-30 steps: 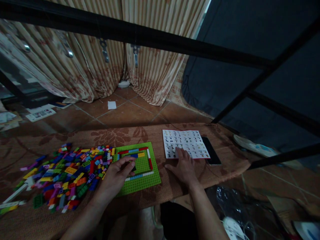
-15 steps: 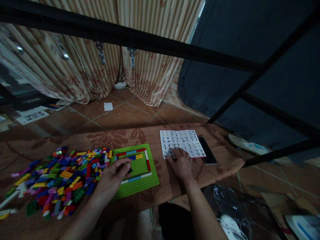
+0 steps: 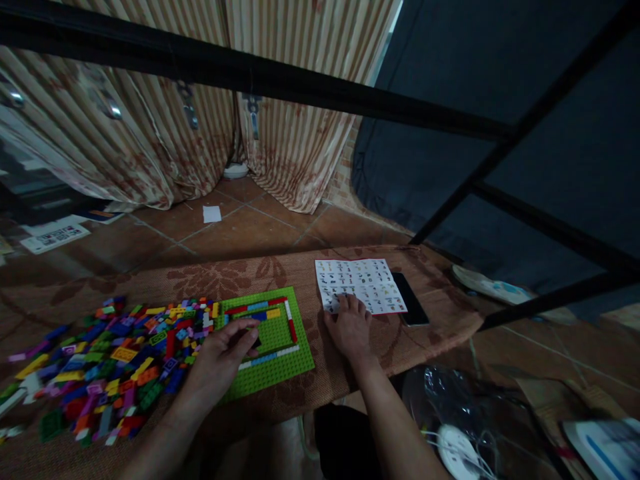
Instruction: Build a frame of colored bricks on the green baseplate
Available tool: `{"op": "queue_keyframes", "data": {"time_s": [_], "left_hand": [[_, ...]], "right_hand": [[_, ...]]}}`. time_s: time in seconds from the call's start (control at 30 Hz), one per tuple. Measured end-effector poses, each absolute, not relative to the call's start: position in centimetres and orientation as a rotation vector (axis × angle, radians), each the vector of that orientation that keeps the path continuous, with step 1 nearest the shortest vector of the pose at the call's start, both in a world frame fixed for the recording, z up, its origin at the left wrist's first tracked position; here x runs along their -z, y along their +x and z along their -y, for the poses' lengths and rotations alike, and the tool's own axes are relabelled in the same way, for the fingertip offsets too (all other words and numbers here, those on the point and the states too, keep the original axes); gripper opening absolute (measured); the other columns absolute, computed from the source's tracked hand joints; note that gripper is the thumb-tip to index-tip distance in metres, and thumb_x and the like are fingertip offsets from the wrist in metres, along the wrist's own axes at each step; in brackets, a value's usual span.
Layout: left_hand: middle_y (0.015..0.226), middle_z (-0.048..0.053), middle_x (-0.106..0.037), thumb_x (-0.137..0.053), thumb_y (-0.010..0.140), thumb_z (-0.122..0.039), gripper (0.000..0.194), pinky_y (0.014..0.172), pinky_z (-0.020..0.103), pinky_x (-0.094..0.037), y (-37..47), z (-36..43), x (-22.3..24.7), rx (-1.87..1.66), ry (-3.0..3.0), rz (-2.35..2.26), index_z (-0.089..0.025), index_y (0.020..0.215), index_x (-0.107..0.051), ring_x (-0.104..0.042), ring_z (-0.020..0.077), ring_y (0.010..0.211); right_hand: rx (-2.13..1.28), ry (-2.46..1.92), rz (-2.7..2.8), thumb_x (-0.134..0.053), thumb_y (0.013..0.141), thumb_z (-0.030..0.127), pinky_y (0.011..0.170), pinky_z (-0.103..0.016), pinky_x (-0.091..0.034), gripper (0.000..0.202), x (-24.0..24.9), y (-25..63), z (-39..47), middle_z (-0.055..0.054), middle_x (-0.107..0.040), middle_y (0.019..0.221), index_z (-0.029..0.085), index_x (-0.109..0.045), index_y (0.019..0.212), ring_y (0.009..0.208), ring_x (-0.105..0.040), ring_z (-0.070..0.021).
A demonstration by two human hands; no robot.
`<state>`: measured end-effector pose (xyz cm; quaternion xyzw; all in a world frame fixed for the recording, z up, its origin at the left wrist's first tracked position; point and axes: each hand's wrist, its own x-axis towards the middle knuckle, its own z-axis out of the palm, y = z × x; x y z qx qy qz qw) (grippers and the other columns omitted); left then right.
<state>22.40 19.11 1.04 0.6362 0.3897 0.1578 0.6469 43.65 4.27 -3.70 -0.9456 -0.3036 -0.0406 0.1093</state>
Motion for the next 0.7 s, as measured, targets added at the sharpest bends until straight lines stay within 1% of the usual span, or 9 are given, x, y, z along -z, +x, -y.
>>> {"op": "queue_keyframes", "data": {"time_s": [0.13,0.27,0.33,0.37,0.43,0.5,0.57,0.63,0.7], "left_hand": [[0.086,0.002,-0.064,-0.068,0.067,-0.057,0.052,0.069,0.031,-0.053,22.4,-19.1,-1.2,-0.367,1.46,-0.894,-0.017,0.1,-0.065,-0.066,0.0185,0.068],[0.085,0.002,-0.063,-0.068,0.067,-0.057,0.052,0.069,0.032,-0.053,22.4,-19.1,-1.2,-0.363,1.462,-0.9,-0.018,0.1,-0.065,-0.066,0.0197,0.068],[0.088,0.002,-0.064,-0.068,0.067,-0.058,0.054,0.069,0.033,-0.053,22.5,-19.1,-1.0,-0.356,1.467,-0.898,-0.017,0.102,-0.064,-0.067,0.0202,0.069],[0.088,0.002,-0.064,-0.067,0.067,-0.059,0.055,0.069,0.033,-0.053,22.4,-19.1,-0.9,-0.354,1.471,-0.897,-0.017,0.102,-0.064,-0.067,0.0202,0.068],[0.09,0.002,-0.064,-0.067,0.068,-0.059,0.055,0.069,0.032,-0.053,22.4,-19.2,-0.8,-0.35,1.481,-0.894,-0.017,0.103,-0.064,-0.067,0.0196,0.068],[0.089,0.002,-0.064,-0.066,0.07,-0.059,0.053,0.068,0.032,-0.054,22.3,-19.2,-0.8,-0.354,1.484,-0.896,-0.017,0.103,-0.064,-0.066,0.0189,0.067],[0.089,0.002,-0.064,-0.066,0.071,-0.058,0.051,0.069,0.032,-0.055,22.2,-19.2,-0.9,-0.374,1.481,-0.889,-0.017,0.102,-0.065,-0.065,0.0182,0.07],[0.087,0.002,-0.063,-0.067,0.07,-0.057,0.051,0.071,0.032,-0.056,22.2,-19.2,-0.9,-0.4,1.472,-0.87,-0.017,0.101,-0.066,-0.063,0.0182,0.074],[0.086,0.002,-0.062,-0.067,0.07,-0.057,0.05,0.072,0.032,-0.057,22.1,-19.2,-0.9,-0.411,1.466,-0.849,-0.017,0.1,-0.066,-0.062,0.0187,0.077]], "right_hand": [[0.134,-2.721,0.881,-0.049,0.09,0.038,0.097,-0.046,-0.034,0.043,3.6,43.8,-4.3,-0.016,-0.056,0.128,0.016,-0.056,0.127,0.118,-0.046,-0.0328],[0.037,-2.452,0.738,-0.049,0.087,0.026,0.099,-0.045,-0.034,0.026,3.6,44.6,-4.1,-0.016,-0.064,0.112,0.017,-0.067,0.105,0.111,-0.05,-0.0314],[0.015,-2.332,0.686,-0.049,0.086,0.023,0.099,-0.044,-0.036,0.024,3.3,44.8,-4.1,-0.016,-0.066,0.106,0.016,-0.069,0.097,0.108,-0.054,-0.0299],[0.013,-2.283,0.677,-0.048,0.086,0.024,0.098,-0.043,-0.038,0.024,3.0,44.9,-4.1,-0.016,-0.067,0.104,0.016,-0.069,0.096,0.106,-0.056,-0.0285],[-0.001,-2.149,0.661,-0.046,0.088,0.032,0.092,-0.039,-0.044,0.029,1.8,44.8,-4.0,-0.014,-0.069,0.103,0.015,-0.067,0.101,0.1,-0.06,-0.0253],[-0.025,-1.969,0.638,-0.041,0.091,0.041,0.085,-0.036,-0.05,0.039,0.3,44.8,-3.5,-0.011,-0.069,0.104,0.014,-0.062,0.111,0.095,-0.064,-0.0219],[-0.04,-1.813,0.595,-0.035,0.094,0.044,0.083,-0.035,-0.052,0.044,-1.0,45.0,-2.5,-0.009,-0.069,0.108,0.017,-0.056,0.122,0.097,-0.065,-0.019],[-0.124,-1.385,0.38,-0.052,0.087,0.044,0.085,-0.036,-0.053,0.04,-1.7,45.7,-1.2,-0.007,-0.07,0.106,0.02,-0.059,0.118,0.099,-0.066,-0.0191],[-0.162,-1.2,0.179,-0.067,0.076,0.041,0.081,-0.033,-0.055,0.035,-1.2,46.7,0.0,-0.004,-0.071,0.098,0.021,-0.064,0.105,0.094,-0.067,-0.0173]]}}
